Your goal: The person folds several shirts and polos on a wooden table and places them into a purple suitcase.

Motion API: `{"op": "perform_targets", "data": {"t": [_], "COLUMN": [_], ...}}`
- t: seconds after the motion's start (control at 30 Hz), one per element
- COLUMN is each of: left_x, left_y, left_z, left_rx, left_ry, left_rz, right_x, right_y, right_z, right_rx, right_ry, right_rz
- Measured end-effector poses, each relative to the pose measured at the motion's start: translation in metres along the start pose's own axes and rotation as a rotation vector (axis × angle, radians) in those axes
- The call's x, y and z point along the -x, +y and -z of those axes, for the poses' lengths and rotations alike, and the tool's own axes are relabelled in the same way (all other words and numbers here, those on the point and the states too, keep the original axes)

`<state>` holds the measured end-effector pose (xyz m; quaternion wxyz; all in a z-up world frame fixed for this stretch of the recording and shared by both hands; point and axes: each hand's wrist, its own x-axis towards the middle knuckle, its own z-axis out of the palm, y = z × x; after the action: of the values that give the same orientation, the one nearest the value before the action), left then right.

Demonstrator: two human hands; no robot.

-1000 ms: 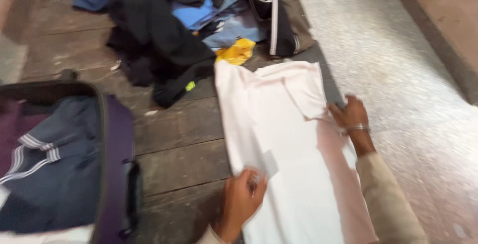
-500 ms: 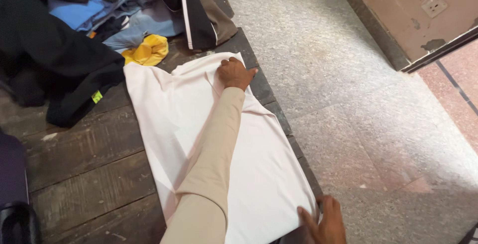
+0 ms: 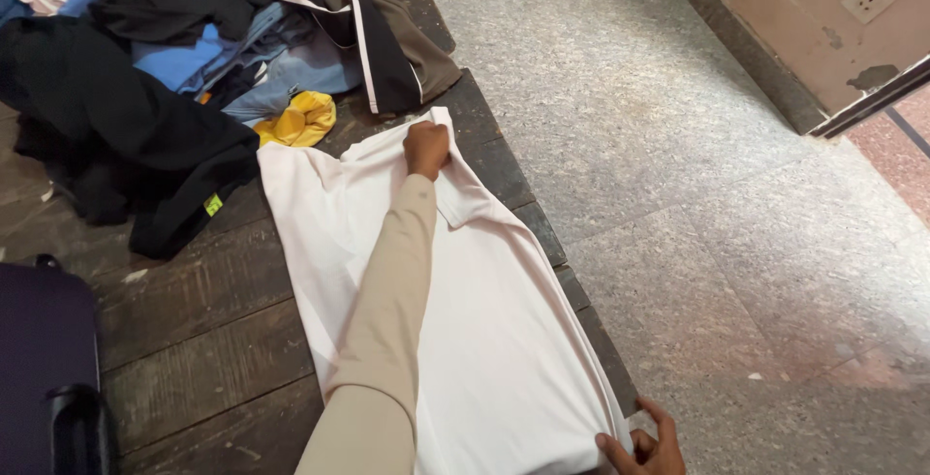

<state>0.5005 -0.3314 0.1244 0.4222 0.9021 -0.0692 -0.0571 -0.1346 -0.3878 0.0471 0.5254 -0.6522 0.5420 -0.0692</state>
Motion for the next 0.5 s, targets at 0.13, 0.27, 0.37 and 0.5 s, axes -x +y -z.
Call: {"op": "perform_targets", "data": {"t": [0.13, 0.27, 0.37, 0.5], "left_x": [-0.001, -0.01, -0.01, -0.008], "left_y": [-0.023, -0.07, -0.091, -0.1], "left_z": [0.026, 0.047, 0.065, 0.087], "left_rx": [1.178, 1.319, 1.06, 0.82], "left_ry": [-0.186, -0.07, 0.104, 0.016], "left_rz": [0.319, 0.224, 0.107, 0.132], "right_x": [0.015, 0.054, 0.061, 0.067], "right_y": [0.036, 0.051, 0.031, 0.029], "right_z": [0.003, -0.054, -0.099, -0.104], "right_rx": [0.731, 0.693, 0.665, 0.723], "right_ry": [0.242, -0.186, -0.398, -0.498], "right_rz": [0.862, 0.683, 0.509, 0.437]}}
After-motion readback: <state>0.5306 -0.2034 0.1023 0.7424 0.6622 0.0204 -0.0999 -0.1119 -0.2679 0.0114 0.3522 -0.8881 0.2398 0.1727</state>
